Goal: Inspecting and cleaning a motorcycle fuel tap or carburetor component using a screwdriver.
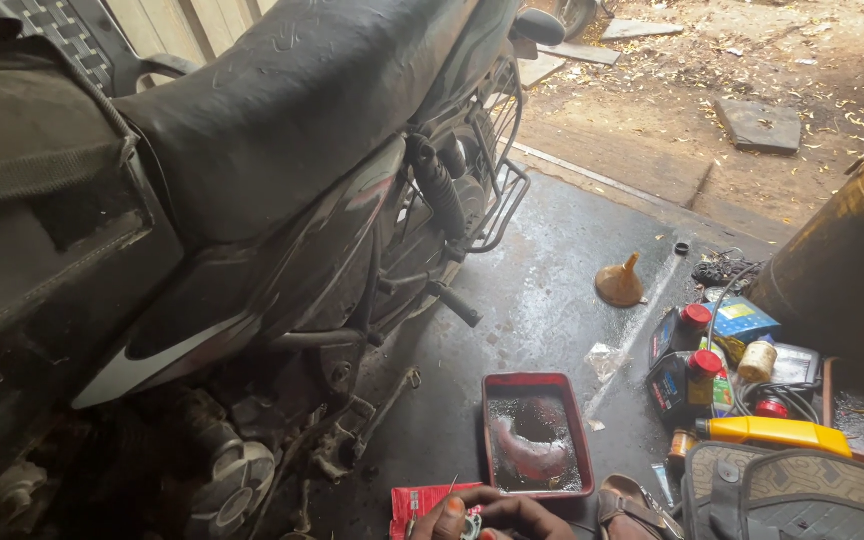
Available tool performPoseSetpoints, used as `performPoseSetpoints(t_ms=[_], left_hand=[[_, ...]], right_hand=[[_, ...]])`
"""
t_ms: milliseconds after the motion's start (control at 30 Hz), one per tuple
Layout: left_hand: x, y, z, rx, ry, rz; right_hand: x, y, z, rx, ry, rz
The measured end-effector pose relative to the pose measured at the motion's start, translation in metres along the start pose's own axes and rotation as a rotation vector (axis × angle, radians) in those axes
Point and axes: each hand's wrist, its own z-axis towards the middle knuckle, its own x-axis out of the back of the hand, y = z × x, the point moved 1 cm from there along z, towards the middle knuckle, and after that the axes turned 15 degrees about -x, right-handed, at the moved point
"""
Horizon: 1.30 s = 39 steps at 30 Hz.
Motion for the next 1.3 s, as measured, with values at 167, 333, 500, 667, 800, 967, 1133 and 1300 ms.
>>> performPoseSetpoints(t_ms=[167, 333, 500, 667, 800, 967, 1133, 1300], left_hand=[[-0.021, 0.047, -0.021, -0.206, 0.003, 0.162], [-0.044, 0.077, -0.031, -0.215, -0.012, 0.036], [-0.064, 0.117, -0.026, -0.018, 0.158, -0.169], [-0.062, 0.132, -0.026, -0.025, 0.198, -0.249], [-0.038, 0.111, -0.025, -0.010, 0.145, -0.313], [-0.042, 0.134, -0.031, -0.041, 0.098, -0.362], [-0.047, 0.156, -0.030, -0.032, 0.077, -0.473], [-0.040, 0.158, -0.030, -0.061, 0.069, -0.578]], right_hand=[[-0.004, -0.003, -0.012, -0.241, 0.110, -0.075], [-0.008, -0.008, -0.023, -0.314, -0.088, -0.071], [-0.020, -0.023, -0.030, -0.156, -0.023, -0.058], [-0.006, -0.003, -0.029, -0.189, 0.107, -0.019], [-0.019, -0.024, -0.030, -0.037, 0.202, -0.483], [-0.035, -0.051, -0.041, -0.140, 0.193, -0.565], [-0.035, -0.046, -0.046, -0.149, 0.265, -0.441], [-0.041, -0.048, -0.056, 0.129, 0.233, -0.531]])
